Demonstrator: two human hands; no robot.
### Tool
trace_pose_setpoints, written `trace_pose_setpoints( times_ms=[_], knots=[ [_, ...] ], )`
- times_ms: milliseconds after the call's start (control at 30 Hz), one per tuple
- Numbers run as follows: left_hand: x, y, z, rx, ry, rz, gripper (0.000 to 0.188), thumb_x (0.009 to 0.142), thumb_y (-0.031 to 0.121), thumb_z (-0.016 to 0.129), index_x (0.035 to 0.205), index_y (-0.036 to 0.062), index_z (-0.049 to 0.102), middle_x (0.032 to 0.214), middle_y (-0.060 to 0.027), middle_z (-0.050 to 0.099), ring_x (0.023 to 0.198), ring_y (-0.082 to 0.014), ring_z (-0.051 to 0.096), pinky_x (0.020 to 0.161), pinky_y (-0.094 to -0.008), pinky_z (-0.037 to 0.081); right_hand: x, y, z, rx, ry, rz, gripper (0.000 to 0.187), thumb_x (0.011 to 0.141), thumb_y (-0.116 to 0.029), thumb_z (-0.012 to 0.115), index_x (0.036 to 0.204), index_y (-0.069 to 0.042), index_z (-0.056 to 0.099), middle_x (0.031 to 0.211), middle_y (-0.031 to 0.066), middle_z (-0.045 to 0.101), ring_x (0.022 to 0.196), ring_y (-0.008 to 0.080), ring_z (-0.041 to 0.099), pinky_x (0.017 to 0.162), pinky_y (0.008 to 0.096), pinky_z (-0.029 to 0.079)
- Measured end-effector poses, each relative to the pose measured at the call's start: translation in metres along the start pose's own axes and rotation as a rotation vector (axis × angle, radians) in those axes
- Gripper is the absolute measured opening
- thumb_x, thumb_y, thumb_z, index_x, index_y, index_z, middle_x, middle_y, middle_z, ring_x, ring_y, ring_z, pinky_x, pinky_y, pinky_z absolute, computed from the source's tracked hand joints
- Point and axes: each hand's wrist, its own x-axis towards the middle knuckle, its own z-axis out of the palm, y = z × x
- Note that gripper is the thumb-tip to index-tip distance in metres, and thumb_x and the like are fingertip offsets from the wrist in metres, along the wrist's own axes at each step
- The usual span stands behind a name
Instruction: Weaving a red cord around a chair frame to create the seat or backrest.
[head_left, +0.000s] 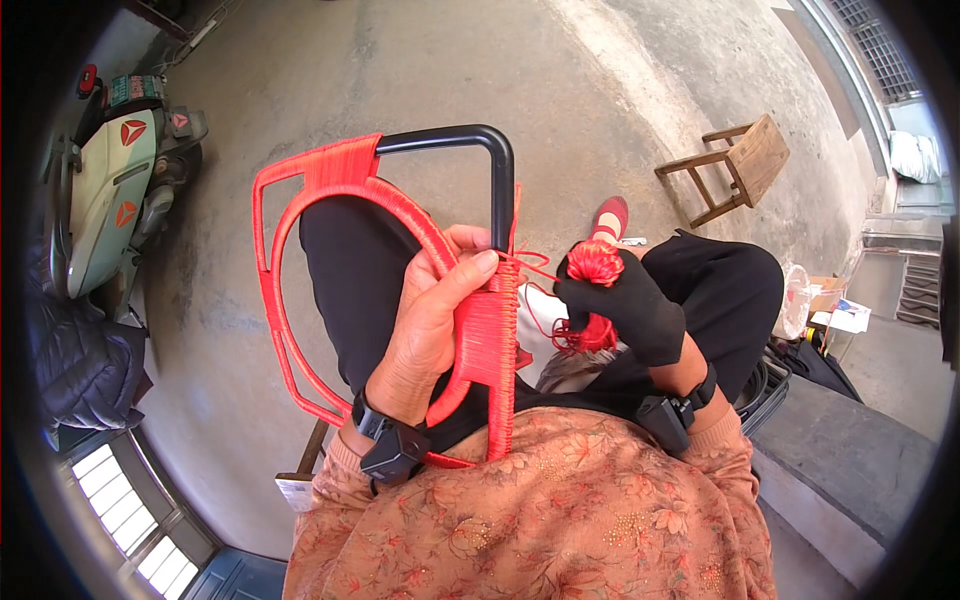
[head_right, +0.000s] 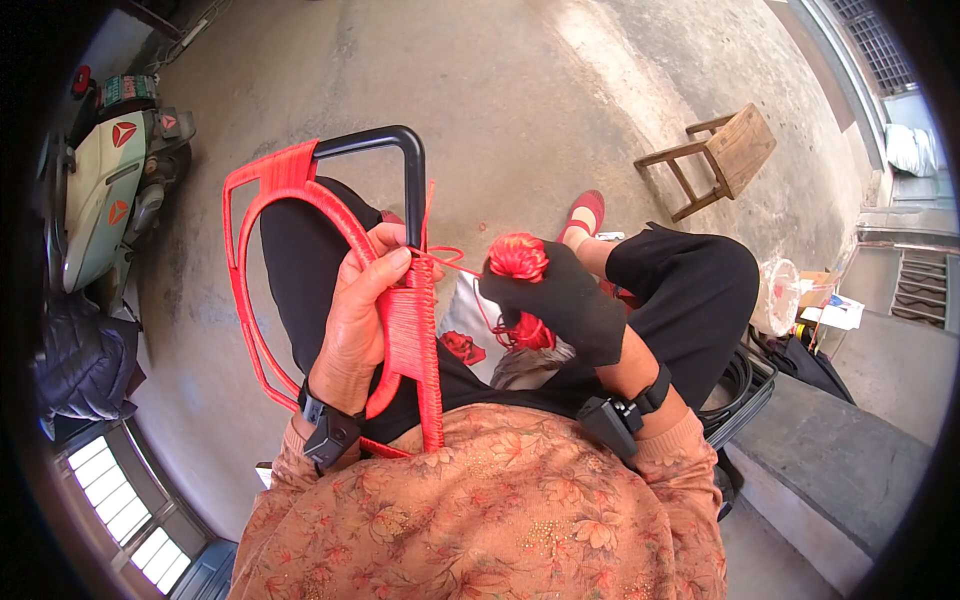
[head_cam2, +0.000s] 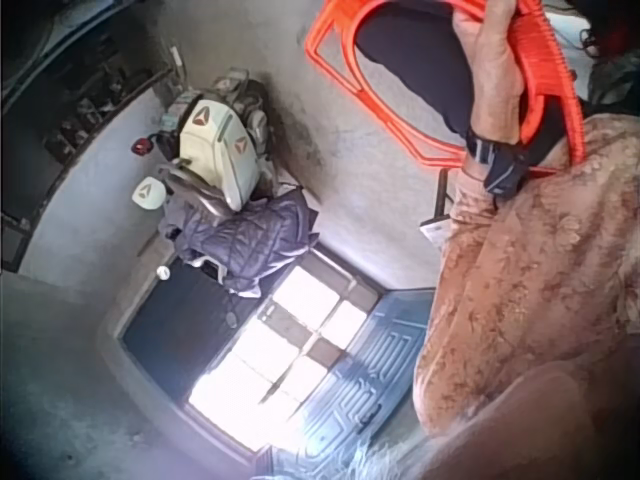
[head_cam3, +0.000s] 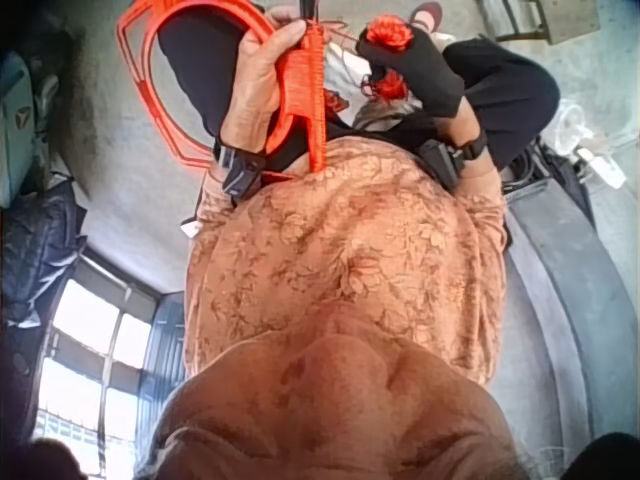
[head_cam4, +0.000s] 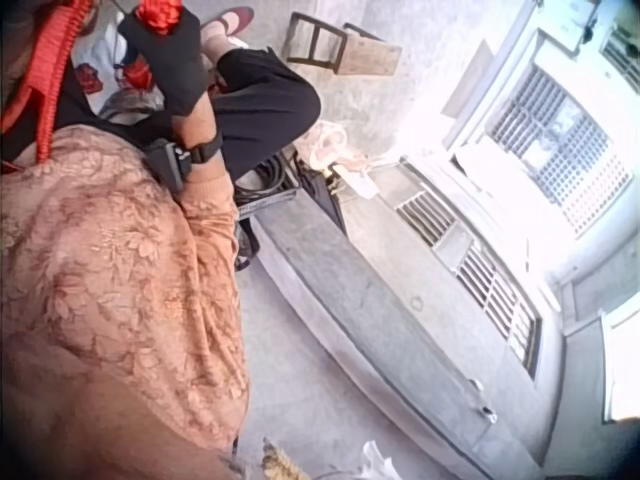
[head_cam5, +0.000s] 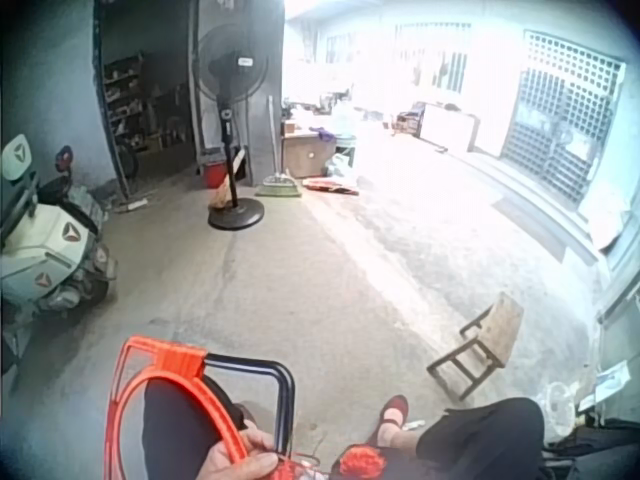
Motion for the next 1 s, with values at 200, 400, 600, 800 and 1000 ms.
trace_pose_setpoints(
  times_ms=[200, 400, 600, 800, 1000],
  knots=[
    [-0.001, 0.003, -0.001, -0.027, -0.009, -0.028, 0.013, 0.091, 0.013, 0.060, 0.099, 0.0030, 0.056, 0.085, -0.0101, 0.067, 0.076, -0.0135, 0.065, 0.068, -0.0263, 0.053, -0.010, 0.005, -0.026, -0.064, 0.062, -0.020, 0.015, 0.082, -0.013, 0.068, 0.083, 0.000, 0.062, 0.064, 0.0024, 0.058, 0.056, 0.0099, 0.056, 0.054, 0.0256, 0.045],
    [0.001, -0.001, 0.000, 0.018, 0.035, -0.011, 0.015, 0.091, 0.017, 0.060, 0.100, 0.0069, 0.054, 0.082, -0.0123, 0.067, 0.067, -0.0159, 0.066, 0.059, -0.0263, 0.055, -0.021, 0.010, -0.046, -0.051, 0.224, -0.001, 0.015, 0.082, -0.015, 0.067, 0.081, -0.002, 0.062, 0.063, 0.0023, 0.057, 0.055, 0.0097, 0.054, 0.052, 0.0248, 0.043],
    [0.001, -0.001, -0.002, 0.001, 0.026, -0.027, 0.015, 0.091, 0.017, 0.060, 0.101, 0.0065, 0.054, 0.083, -0.0120, 0.067, 0.072, -0.0166, 0.067, 0.059, -0.0270, 0.055, -0.021, 0.013, -0.055, 0.007, 0.277, -0.066, 0.017, 0.086, -0.016, 0.064, 0.090, 0.001, 0.063, 0.071, 0.0034, 0.061, 0.061, 0.0101, 0.057, 0.058, 0.0253, 0.045],
    [0.001, -0.001, 0.000, 0.007, 0.055, -0.044, 0.016, 0.091, 0.017, 0.060, 0.101, 0.0058, 0.055, 0.083, -0.0127, 0.067, 0.071, -0.0168, 0.067, 0.058, -0.0270, 0.055, -0.016, 0.009, -0.040, 0.123, 0.290, -0.134, 0.030, 0.089, -0.013, 0.060, 0.115, 0.001, 0.059, 0.095, 0.0055, 0.066, 0.064, 0.0114, 0.059, 0.061, 0.0266, 0.048],
    [0.001, 0.000, 0.002, 0.019, 0.038, -0.063, 0.016, 0.092, 0.019, 0.059, 0.100, 0.0050, 0.056, 0.081, -0.0133, 0.067, 0.067, -0.0168, 0.066, 0.058, -0.0267, 0.055, -0.005, -0.004, -0.007, 0.129, 0.123, -0.108, 0.036, 0.090, -0.012, 0.058, 0.123, 0.002, 0.055, 0.100, 0.0059, 0.066, 0.064, 0.0097, 0.059, 0.061, 0.0254, 0.049]
  ],
)
